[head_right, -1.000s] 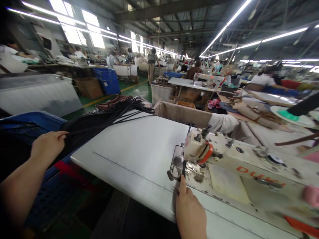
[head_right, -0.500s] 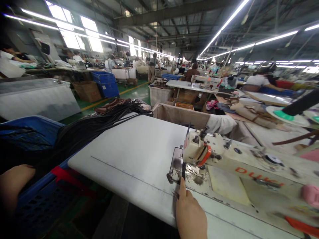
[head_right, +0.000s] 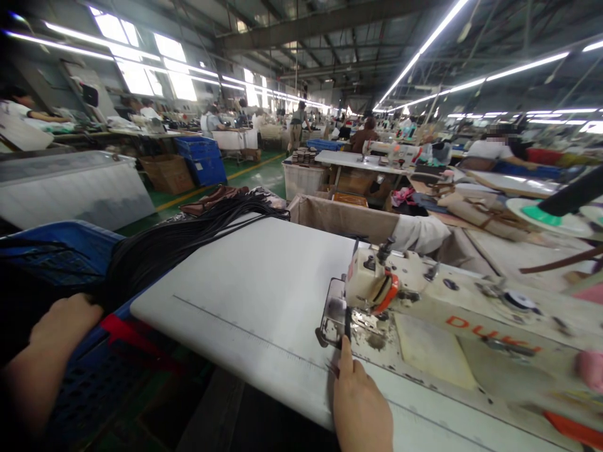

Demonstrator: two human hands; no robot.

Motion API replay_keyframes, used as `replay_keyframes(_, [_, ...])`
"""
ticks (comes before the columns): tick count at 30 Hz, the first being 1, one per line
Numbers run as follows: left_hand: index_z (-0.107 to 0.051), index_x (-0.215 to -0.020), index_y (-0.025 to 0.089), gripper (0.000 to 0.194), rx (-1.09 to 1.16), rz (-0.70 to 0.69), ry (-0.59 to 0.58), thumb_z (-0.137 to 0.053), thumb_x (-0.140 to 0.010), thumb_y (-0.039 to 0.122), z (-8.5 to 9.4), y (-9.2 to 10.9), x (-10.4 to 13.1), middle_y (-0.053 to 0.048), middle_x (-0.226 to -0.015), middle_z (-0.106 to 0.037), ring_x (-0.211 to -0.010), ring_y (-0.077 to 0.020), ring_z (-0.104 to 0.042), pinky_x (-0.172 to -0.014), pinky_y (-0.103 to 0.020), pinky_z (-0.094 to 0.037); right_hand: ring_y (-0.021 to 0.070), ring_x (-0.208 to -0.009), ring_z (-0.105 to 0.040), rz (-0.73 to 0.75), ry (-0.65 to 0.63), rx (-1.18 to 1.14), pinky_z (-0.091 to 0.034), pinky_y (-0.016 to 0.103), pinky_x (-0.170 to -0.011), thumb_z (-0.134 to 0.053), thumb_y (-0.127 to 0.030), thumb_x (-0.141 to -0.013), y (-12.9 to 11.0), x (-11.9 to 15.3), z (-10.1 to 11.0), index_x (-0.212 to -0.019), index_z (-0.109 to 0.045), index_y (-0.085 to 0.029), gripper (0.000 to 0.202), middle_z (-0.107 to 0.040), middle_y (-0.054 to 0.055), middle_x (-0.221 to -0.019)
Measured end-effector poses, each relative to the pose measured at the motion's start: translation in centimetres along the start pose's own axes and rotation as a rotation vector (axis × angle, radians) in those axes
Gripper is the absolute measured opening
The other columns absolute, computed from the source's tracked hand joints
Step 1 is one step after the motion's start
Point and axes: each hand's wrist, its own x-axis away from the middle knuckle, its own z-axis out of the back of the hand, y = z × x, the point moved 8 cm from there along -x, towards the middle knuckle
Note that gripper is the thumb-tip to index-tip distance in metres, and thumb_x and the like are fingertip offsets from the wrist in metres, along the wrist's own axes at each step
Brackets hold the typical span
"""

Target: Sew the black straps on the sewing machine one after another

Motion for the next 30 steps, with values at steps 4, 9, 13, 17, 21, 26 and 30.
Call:
replay_keyframes(4, [-0.060, -0.117, 0.006, 0.039, 0.090, -0.173, 0.093, -0.039, -0.090, 0.024, 0.7, 7.4, 1.2, -0.023, -0.124, -0.063, -0.126, -0.0366, -0.058, -0.104, -0.049, -0.052, 0.0224, -0.075, -0.075, 0.002, 0.001, 0.010, -0.056, 0.030, -0.066, -0.038, -0.013, -0.100, -0.1, 0.0, 0.1, -0.154, -0.045, -0.012, 0.055, -0.077, 0.011, -0.094])
replay_keyframes(9, [-0.058, -0.124, 0.013, 0.037, 0.318, -0.570, 0.061, -0.041, -0.093, 0.026, -1.2, 20.8, 6.2, -0.016, -0.134, -0.056, -0.131, -0.0279, -0.055, -0.118, -0.039, -0.042, 0.0209, -0.077, -0.074, -0.032, -0.002, 0.037, -0.055, 0.028, -0.066, -0.042, -0.012, -0.097, -0.3, 0.2, 0.3, -0.155, -0.044, -0.014, 0.057, -0.076, 0.012, -0.097])
replay_keyframes(13, [-0.060, -0.127, 0.017, 0.037, 0.582, -0.855, -0.030, -0.042, -0.095, 0.025, -1.2, 31.1, 14.5, -0.015, -0.141, -0.055, -0.132, -0.0299, -0.055, -0.118, -0.048, -0.043, 0.0207, -0.081, -0.073, -0.058, -0.037, 0.032, -0.055, 0.027, -0.068, -0.044, -0.012, -0.096, -0.6, 0.5, 0.6, -0.156, -0.043, -0.017, 0.060, -0.075, 0.012, -0.101])
replay_keyframes(17, [-0.059, -0.134, 0.019, 0.040, 0.673, -1.079, -0.146, -0.045, -0.097, 0.024, 0.3, 38.8, 23.0, -0.013, -0.149, -0.055, -0.140, -0.0296, -0.050, -0.123, -0.054, -0.036, 0.0230, -0.090, -0.073, -0.081, -0.106, 0.015, -0.055, 0.029, -0.073, -0.045, -0.012, -0.096, -0.6, 0.6, 0.9, -0.158, -0.039, -0.016, 0.062, -0.074, 0.013, -0.107])
replay_keyframes(21, [-0.048, -0.148, 0.021, 0.050, 0.680, -1.319, -0.244, -0.047, -0.099, 0.025, 1.6, 43.8, 29.5, -0.010, -0.156, -0.052, -0.152, -0.0268, -0.038, -0.127, -0.054, -0.027, 0.0251, -0.095, -0.073, -0.088, -0.147, -0.033, -0.056, 0.032, -0.076, -0.045, -0.012, -0.098, -0.7, 0.9, 0.9, -0.159, -0.037, -0.014, 0.062, -0.074, 0.014, -0.110])
replay_keyframes(26, [-0.050, -0.147, 0.018, 0.046, 0.652, -1.424, -0.212, -0.043, -0.102, 0.025, 2.3, 45.5, 32.8, -0.010, -0.156, -0.052, -0.152, -0.0267, -0.037, -0.128, -0.052, -0.022, 0.0260, -0.098, -0.074, -0.087, -0.093, -0.172, -0.054, 0.034, -0.082, -0.047, -0.021, -0.102, -0.1, 1.6, 1.3, -0.155, -0.041, -0.012, 0.054, -0.075, 0.014, -0.115])
replay_keyframes(30, [-0.053, -0.146, 0.019, 0.043, 0.668, -1.436, -0.132, -0.040, -0.106, 0.029, 2.9, 45.0, 33.3, -0.009, -0.155, -0.054, -0.151, -0.0241, -0.041, -0.128, -0.047, -0.019, 0.0248, -0.097, -0.075, -0.122, -0.012, -0.241, -0.053, 0.031, -0.080, -0.045, -0.029, -0.105, 2.0, 1.9, 1.8, -0.147, -0.050, -0.015, 0.044, -0.076, 0.013, -0.119])
